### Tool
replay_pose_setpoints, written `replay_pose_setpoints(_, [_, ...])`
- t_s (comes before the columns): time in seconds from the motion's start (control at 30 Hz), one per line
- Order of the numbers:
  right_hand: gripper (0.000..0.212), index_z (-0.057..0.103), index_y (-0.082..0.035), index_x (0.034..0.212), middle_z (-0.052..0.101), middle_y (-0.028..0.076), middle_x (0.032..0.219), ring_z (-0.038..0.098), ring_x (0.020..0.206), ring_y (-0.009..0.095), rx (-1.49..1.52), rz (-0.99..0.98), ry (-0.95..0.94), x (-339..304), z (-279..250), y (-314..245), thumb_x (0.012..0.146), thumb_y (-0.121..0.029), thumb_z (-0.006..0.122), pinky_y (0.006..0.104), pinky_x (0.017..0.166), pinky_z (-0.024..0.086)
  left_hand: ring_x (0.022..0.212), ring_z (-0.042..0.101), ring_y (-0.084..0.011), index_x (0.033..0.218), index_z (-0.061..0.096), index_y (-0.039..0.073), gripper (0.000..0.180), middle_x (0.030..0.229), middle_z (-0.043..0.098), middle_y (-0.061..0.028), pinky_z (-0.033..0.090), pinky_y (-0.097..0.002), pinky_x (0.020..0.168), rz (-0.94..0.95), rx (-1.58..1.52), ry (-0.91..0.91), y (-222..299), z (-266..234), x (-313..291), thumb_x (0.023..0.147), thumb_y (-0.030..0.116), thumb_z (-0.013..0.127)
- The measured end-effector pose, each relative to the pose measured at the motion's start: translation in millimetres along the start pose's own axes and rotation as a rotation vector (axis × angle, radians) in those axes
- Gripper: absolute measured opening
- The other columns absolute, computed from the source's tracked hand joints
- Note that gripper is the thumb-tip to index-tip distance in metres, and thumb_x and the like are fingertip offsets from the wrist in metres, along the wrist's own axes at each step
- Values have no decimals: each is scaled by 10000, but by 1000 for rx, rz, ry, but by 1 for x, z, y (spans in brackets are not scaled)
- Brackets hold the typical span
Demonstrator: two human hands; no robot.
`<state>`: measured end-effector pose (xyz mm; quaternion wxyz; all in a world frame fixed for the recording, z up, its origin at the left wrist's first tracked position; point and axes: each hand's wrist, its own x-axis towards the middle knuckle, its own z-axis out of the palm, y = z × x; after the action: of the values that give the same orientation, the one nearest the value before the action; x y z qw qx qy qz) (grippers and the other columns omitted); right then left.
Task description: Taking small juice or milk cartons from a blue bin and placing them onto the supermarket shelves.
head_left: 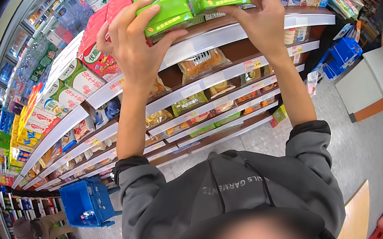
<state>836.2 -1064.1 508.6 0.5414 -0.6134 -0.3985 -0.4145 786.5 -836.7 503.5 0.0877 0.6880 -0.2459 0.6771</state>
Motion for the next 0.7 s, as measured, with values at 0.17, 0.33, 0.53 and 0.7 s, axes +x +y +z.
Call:
replay_pose_setpoints(0.17, [532, 575, -24, 1149, 640, 79, 1053, 667, 930, 187, -94, 17, -62, -2, 9, 4, 684, -86, 827, 286, 783, 549, 1150, 497, -177, 1098, 575, 163, 692, 1168, 627, 35, 206, -380, 1009, -59, 104, -70, 3, -2, -10, 531, 429, 869])
replay_pose_setpoints(0.33, [531, 588, -40, 1143, 647, 71, 1042, 671, 889, 181, -81, 77, -167, 0, 14, 11, 687, -156, 833, 293, 760, 549, 1220, 436, -219, 1106, 582, 133, 721, 1221, 614, 27, 154, -416, 1039, -119, 131, -132, -2, -6, -7, 513, 415, 881])
replay_pose_setpoints(0.53, [576, 593, -46, 1158, 653, 72, 1028, 665, 851, 179, -111, 5, -190, 0, 22, 26, 672, -224, 846, 305, 756, 532, 1246, 409, -219, 1117, 580, 140, 725, 1240, 607, 26, 158, -439, 1025, -121, 168, -157, -4, -3, -3, 525, 448, 863])
replay_pose_setpoints(0.7, [583, 593, -43, 1164, 662, 80, 979, 663, 826, 176, -192, -40, -218, 4, 24, 25, 687, -274, 836, 296, 699, 523, 1234, 414, -210, 1111, 607, 179, 652, 1218, 599, 36, 151, -470, 1030, -127, 171, -195, -1, -9, 1, 573, 476, 825])
